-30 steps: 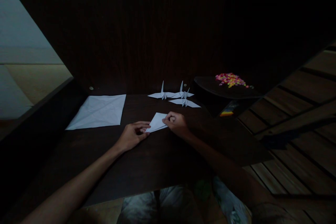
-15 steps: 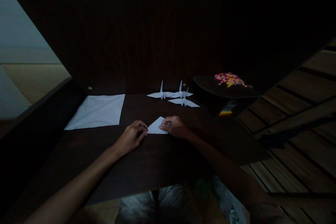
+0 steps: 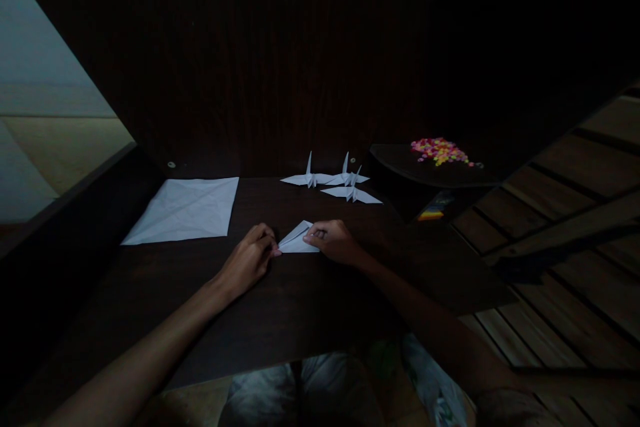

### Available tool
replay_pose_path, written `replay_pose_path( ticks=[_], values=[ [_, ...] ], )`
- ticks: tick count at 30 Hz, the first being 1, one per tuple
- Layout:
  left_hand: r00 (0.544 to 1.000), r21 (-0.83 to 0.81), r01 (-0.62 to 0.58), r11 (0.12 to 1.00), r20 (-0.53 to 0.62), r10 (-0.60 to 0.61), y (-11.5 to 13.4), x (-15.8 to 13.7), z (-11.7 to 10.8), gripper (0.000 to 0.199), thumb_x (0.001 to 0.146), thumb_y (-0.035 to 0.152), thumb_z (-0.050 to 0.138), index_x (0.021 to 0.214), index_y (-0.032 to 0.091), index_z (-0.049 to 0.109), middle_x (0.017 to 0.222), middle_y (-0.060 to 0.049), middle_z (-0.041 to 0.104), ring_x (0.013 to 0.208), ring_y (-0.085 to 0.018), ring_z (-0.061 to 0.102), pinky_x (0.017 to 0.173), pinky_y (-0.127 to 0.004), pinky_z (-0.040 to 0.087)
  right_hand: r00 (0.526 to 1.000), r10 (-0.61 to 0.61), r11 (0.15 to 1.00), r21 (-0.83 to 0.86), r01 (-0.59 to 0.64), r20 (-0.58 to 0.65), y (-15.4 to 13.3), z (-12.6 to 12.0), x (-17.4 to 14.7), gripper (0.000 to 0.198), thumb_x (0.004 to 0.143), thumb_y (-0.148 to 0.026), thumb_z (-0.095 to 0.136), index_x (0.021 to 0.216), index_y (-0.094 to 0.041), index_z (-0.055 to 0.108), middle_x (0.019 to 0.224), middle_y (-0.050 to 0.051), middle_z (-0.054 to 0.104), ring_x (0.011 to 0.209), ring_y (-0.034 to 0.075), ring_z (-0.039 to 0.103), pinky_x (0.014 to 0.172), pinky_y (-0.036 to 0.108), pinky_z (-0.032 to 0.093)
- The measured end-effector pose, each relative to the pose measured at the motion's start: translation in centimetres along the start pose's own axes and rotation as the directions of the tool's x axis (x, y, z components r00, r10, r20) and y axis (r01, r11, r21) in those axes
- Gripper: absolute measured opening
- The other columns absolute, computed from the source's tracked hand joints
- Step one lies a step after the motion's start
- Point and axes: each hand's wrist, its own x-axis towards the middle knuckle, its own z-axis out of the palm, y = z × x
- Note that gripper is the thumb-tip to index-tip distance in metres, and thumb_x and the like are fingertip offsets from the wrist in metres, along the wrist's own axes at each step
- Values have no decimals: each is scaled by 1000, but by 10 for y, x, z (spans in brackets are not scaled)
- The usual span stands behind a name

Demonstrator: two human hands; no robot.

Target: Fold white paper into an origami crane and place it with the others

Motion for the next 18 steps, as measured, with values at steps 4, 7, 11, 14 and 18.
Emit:
replay_pose_path(
  ticks=[4, 7, 11, 14, 18],
  values=[
    [1000, -10, 7, 1000, -1, -7, 3, 0, -2, 13, 84, 18, 50, 78, 17, 62, 94, -8, 53, 90, -22, 54, 80, -35, 45, 1000, -2, 999, 51, 0, 31, 2, 1, -1, 18, 75, -32, 66, 75, -14, 71, 59, -2, 60, 56, 10, 50, 54, 21, 37],
    [1000, -9, 0, 1000, 6, 0, 3, 0, -2, 15, 84, 17, 49, 78, 16, 63, 97, -9, 52, 92, -23, 54, 82, -36, 45, 999, 11, 998, 64, -14, 43, 3, 2, -1, 16, 74, -30, 68, 77, -14, 70, 62, -2, 60, 58, 10, 52, 56, 21, 39],
    [999, 43, -43, 998, 28, 42, 2, 0, -4, 17, 85, 18, 49, 79, 15, 64, 100, -10, 54, 93, -23, 54, 83, -36, 45, 999, 12, 998, 54, -14, 32, 2, 3, -1, 15, 73, -24, 69, 84, -15, 66, 65, -3, 59, 58, 9, 53, 57, 21, 41],
    [995, 72, -83, 994, 65, 78, 1, 1, -6, 15, 85, 19, 50, 80, 16, 65, 105, -10, 57, 97, -23, 54, 88, -37, 45, 1000, -14, 1000, 4, 14, 7, 2, 3, 0, 23, 72, -23, 70, 93, -16, 61, 66, -5, 57, 55, 8, 52, 56, 21, 40],
    [977, 37, -150, 988, 162, 142, 6, 2, -10, 13, 85, 18, 49, 81, 18, 61, 102, -8, 62, 103, -22, 54, 94, -38, 42, 994, -95, 989, -121, 88, -53, 4, 5, -1, 34, 70, -21, 73, 99, -19, 54, 77, -4, 56, 59, 9, 51, 60, 23, 41]
  ],
)
